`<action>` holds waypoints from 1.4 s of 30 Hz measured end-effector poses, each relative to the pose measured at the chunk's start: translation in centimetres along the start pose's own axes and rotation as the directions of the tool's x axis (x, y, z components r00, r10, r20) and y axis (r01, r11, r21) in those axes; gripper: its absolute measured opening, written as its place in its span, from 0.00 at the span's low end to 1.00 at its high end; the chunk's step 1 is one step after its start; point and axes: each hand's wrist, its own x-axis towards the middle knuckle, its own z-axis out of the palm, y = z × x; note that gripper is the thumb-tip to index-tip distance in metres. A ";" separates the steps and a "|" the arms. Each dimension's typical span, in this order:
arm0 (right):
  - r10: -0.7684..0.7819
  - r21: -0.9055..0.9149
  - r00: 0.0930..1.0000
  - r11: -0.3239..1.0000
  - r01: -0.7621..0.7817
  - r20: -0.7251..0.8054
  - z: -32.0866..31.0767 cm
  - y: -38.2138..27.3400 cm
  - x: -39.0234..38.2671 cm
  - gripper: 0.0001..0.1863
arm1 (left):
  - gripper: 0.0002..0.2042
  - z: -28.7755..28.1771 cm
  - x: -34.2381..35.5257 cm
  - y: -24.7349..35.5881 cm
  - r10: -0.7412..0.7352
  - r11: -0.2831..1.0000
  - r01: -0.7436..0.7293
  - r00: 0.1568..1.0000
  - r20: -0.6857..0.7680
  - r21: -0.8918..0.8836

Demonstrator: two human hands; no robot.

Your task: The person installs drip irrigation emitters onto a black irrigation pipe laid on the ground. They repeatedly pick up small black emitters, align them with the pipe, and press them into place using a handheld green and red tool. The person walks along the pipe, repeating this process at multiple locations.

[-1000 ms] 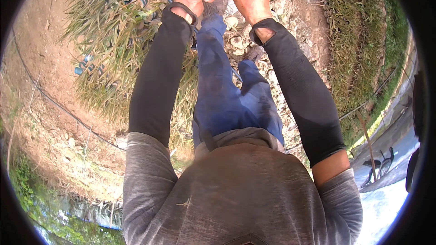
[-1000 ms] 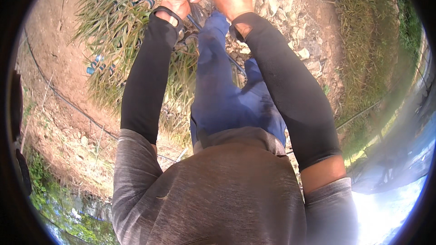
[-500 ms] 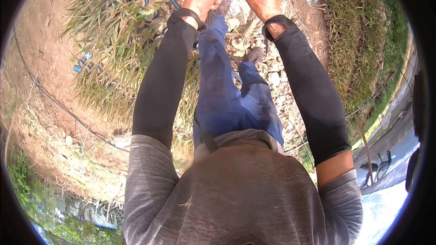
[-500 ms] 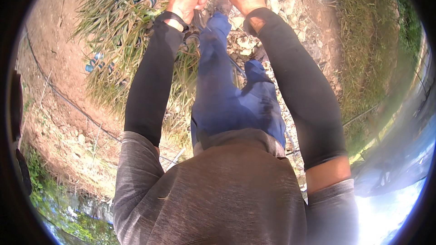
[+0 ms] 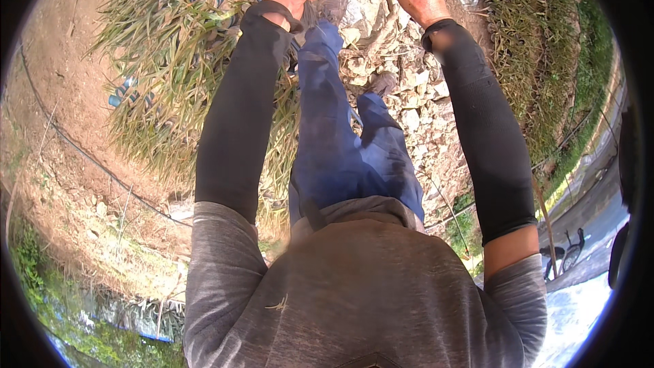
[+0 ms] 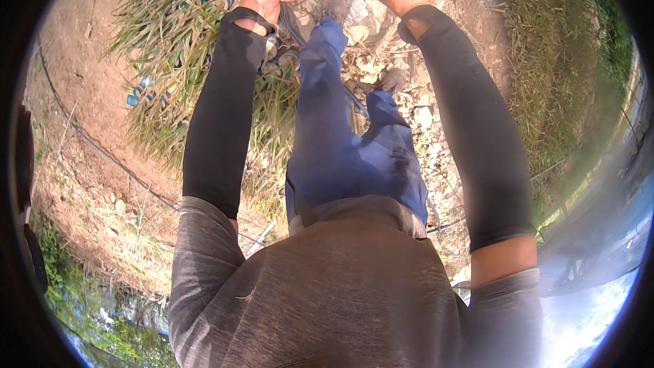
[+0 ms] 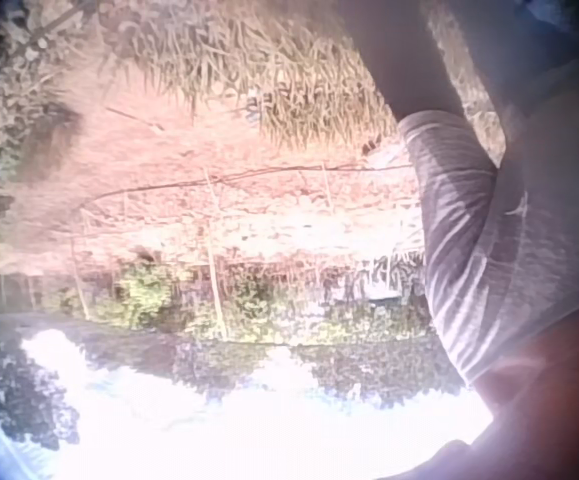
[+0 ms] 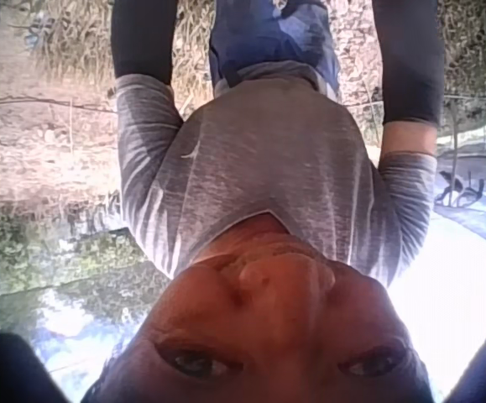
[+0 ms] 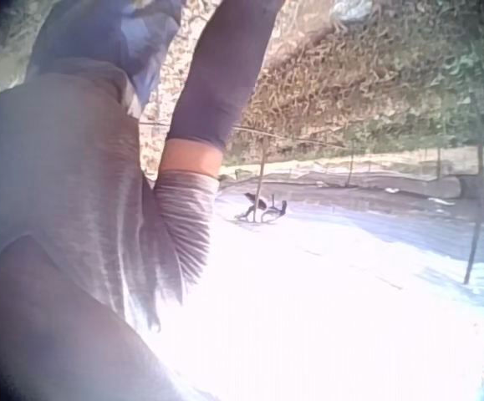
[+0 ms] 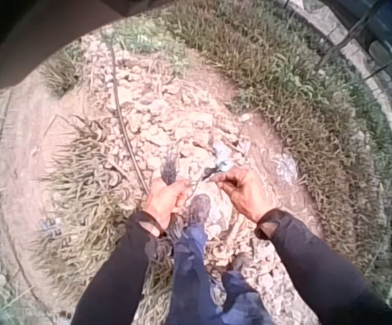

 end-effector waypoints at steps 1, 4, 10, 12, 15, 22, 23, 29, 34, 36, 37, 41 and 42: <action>0.097 -0.006 0.995 0.995 -0.097 0.020 -0.4 -0.5 0.0 0.07 | 0.06 0.2 0.0 0.1 0.029 1.000 -0.029 0.999 -0.015 0.007; 0.023 -0.232 0.997 0.973 -0.004 0.076 -1.4 -0.8 1.1 0.06 | 0.06 0.5 0.1 0.3 0.091 0.995 -0.089 0.995 -0.043 0.037; -0.065 -0.001 0.997 0.998 0.065 -0.031 -0.1 0.0 2.2 0.05 | 0.08 1.3 2.4 -0.5 0.133 0.969 -0.141 0.990 -0.052 -0.201; -0.025 0.037 1.000 0.999 0.025 -0.013 0.3 0.4 2.3 0.05 | 0.09 1.4 3.3 -1.4 0.118 0.939 -0.121 0.993 -0.030 -0.323; 0.021 0.172 1.000 0.985 -0.022 0.005 0.6 2.1 2.3 0.04 | 0.10 1.9 3.3 -1.2 0.099 0.962 -0.093 0.995 0.011 -0.255; 0.399 0.297 0.888 0.840 -0.454 0.228 -0.2 2.2 3.7 0.05 | 0.11 1.2 4.1 -2.3 0.074 0.951 -0.049 0.995 0.069 -0.306; 0.371 0.413 0.899 0.799 -0.437 0.232 0.1 2.1 3.8 0.05 | 0.11 1.0 4.3 -2.8 0.075 0.944 -0.048 0.995 0.069 -0.327; 0.318 0.841 0.915 0.398 -0.365 0.247 2.0 3.8 2.1 0.08 | 0.11 1.6 4.1 -2.1 0.033 0.952 -0.021 0.999 0.033 -0.304; 0.352 0.898 0.898 0.250 -0.361 0.263 3.4 5.1 2.0 0.10 | 0.10 1.9 3.6 -1.9 -0.039 0.904 0.060 0.998 0.058 -0.422; 0.378 0.881 0.893 0.299 -0.366 0.243 3.7 4.2 2.1 0.12 | 0.10 1.6 3.9 -2.4 -0.038 0.901 0.073 0.995 0.091 -0.428; 0.396 0.865 0.888 0.331 -0.377 0.236 3.6 3.6 2.2 0.12 | 0.10 1.4 4.1 -2.5 -0.040 0.889 0.091 0.992 0.122 -0.449; 0.248 0.665 0.939 0.663 -0.344 0.239 2.8 1.9 4.1 0.12 | 0.10 1.7 3.9 -2.0 -0.027 0.890 0.056 0.997 0.072 -0.452; 0.214 0.601 0.945 0.731 -0.323 0.247 2.4 1.9 4.3 0.13 | 0.10 1.9 3.7 -1.7 -0.017 0.887 0.040 0.998 0.052 -0.460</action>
